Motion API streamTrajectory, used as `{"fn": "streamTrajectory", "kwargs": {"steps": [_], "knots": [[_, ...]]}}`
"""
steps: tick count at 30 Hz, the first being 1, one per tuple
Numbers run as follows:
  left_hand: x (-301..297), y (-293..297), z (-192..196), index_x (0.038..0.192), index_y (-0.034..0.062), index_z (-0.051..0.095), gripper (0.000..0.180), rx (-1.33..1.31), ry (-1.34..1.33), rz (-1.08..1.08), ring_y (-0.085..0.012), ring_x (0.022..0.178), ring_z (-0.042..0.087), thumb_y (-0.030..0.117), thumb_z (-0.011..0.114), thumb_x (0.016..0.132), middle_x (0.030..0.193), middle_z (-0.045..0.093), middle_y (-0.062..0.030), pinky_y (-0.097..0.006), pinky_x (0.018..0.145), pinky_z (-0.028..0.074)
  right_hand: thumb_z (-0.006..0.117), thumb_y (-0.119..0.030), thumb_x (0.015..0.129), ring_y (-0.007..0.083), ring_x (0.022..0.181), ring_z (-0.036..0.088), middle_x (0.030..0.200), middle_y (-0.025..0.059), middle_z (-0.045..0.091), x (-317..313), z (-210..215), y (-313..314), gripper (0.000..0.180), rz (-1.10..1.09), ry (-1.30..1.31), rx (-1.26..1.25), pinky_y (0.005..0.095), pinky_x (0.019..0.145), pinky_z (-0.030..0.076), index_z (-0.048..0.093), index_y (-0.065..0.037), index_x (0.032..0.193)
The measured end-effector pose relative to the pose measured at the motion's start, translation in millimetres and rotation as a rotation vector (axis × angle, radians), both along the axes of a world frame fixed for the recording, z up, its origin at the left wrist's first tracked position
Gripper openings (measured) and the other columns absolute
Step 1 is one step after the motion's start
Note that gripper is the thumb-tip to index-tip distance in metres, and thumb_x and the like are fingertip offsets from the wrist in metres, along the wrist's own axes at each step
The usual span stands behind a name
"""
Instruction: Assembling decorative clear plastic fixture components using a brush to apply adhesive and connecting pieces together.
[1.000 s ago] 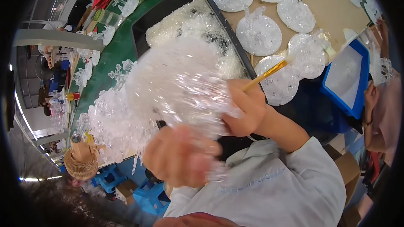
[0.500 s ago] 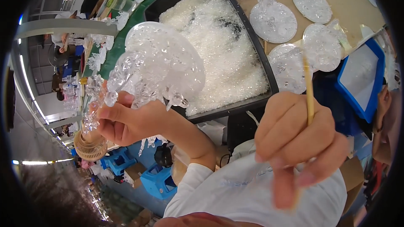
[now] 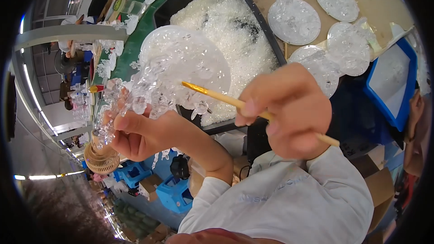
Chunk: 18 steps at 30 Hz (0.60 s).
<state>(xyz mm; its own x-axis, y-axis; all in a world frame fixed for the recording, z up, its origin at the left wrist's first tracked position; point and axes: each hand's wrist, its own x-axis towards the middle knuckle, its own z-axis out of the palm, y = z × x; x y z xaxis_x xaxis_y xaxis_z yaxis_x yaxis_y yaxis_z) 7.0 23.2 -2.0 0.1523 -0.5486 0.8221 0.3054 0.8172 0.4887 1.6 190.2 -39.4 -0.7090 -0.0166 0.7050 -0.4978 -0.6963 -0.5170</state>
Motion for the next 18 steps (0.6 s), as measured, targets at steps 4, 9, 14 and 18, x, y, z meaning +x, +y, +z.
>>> {"fn": "streamTrajectory", "kwargs": {"steps": [4, 9, 14, 18], "knots": [[1.8, -2.7, -0.5, 0.081, -0.0065, 0.054, 0.017, -0.126, -0.015, -0.002, -0.0139, 0.051, 0.055, 0.009, 0.057, 0.085, 0.071, 0.065, -0.0173, -0.023, 0.047, 0.044, 0.055, -0.021, 0.097, 0.0207, 0.063, 0.062, 0.095, 0.0186, 0.056, 3.6, -4.0, -9.0, 0.018, -0.093, -0.117, 0.042, 0.0289, 0.053, 0.054, 0.044, -0.008, 0.103], [8.7, -0.4, -1.4, 0.080, -0.0070, 0.055, 0.008, -0.126, -0.095, -0.146, -0.0148, 0.051, 0.052, -0.002, 0.049, 0.080, 0.075, 0.066, -0.0227, -0.025, 0.049, 0.041, 0.053, -0.010, 0.093, 0.0178, 0.061, 0.060, 0.094, 0.0190, 0.055, -10.1, -9.1, -5.7, 0.018, -0.104, -0.099, 0.079, 0.0249, 0.051, 0.052, 0.041, -0.006, 0.106], [3.1, 0.9, -4.2, 0.095, -0.0062, 0.056, 0.015, -0.247, 0.000, -0.332, -0.0157, 0.053, 0.050, -0.004, 0.050, 0.082, 0.085, 0.068, -0.0272, -0.027, 0.048, 0.037, 0.052, -0.006, 0.093, 0.0158, 0.057, 0.058, 0.090, 0.0178, 0.055, -16.7, -9.2, -4.8, 0.018, -0.147, -0.089, 0.028, 0.0231, 0.047, 0.050, 0.040, -0.004, 0.105], [16.1, -24.8, -5.8, 0.110, -0.0041, 0.052, 0.024, -0.440, -0.202, -0.553, -0.0158, 0.055, 0.049, 0.002, 0.054, 0.087, 0.096, 0.066, -0.0306, -0.028, 0.050, 0.037, 0.052, -0.013, 0.097, 0.0174, 0.050, 0.052, 0.088, 0.0146, 0.051, -20.0, -5.8, -3.9, 0.017, -0.162, -0.028, 0.086, 0.0213, 0.039, 0.042, 0.045, -0.007, 0.111]]}}
